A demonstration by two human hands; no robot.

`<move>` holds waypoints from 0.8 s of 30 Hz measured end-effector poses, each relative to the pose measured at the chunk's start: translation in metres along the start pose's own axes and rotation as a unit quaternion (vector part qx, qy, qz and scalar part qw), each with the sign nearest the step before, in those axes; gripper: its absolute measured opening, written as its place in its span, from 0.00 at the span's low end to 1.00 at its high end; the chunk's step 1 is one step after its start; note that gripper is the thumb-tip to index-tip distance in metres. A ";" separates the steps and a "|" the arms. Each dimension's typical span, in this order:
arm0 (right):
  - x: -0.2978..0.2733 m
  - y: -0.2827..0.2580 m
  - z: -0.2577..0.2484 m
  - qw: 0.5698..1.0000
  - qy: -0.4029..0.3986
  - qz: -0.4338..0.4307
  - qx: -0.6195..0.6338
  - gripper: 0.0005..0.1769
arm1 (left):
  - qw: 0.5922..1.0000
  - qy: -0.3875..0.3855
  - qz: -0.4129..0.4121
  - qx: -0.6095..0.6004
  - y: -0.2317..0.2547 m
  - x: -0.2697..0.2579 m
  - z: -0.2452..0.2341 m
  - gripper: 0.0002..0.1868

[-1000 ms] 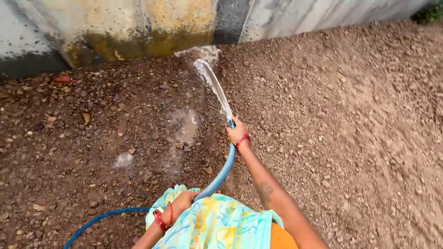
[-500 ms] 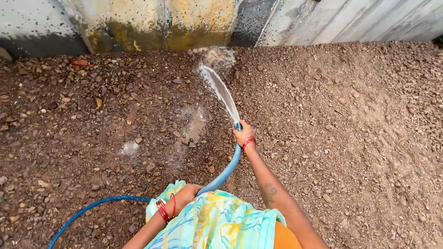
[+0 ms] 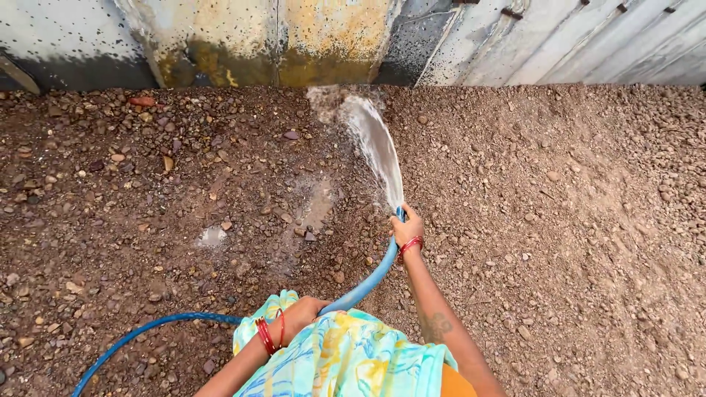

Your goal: Watering the dry, rocky ground with a hose.

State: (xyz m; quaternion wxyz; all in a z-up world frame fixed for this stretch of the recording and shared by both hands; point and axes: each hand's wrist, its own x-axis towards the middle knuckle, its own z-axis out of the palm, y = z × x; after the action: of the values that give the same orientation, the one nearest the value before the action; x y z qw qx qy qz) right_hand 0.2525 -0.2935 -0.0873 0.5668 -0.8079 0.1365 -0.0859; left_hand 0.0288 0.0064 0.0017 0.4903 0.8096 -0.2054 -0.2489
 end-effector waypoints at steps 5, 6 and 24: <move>-0.004 -0.003 -0.006 1.000 0.006 0.000 0.015 0.32 | 1.000 -0.007 -0.025 0.006 0.012 -0.002 0.000 0.28; -0.006 -0.007 -0.007 1.000 0.012 0.002 0.006 0.32 | 1.000 -0.003 -0.017 0.005 0.009 -0.001 0.002 0.28; -0.008 -0.007 -0.028 0.999 0.045 -0.016 0.005 0.29 | 1.000 0.007 -0.006 0.012 0.014 0.005 0.014 0.30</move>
State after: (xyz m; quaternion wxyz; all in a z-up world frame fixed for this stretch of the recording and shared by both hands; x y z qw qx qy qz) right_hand 0.2378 -0.3143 -0.0713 0.5624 -0.8026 0.1485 -0.1324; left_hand 0.0230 -0.0122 0.0076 0.4807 0.8182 -0.2000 -0.2438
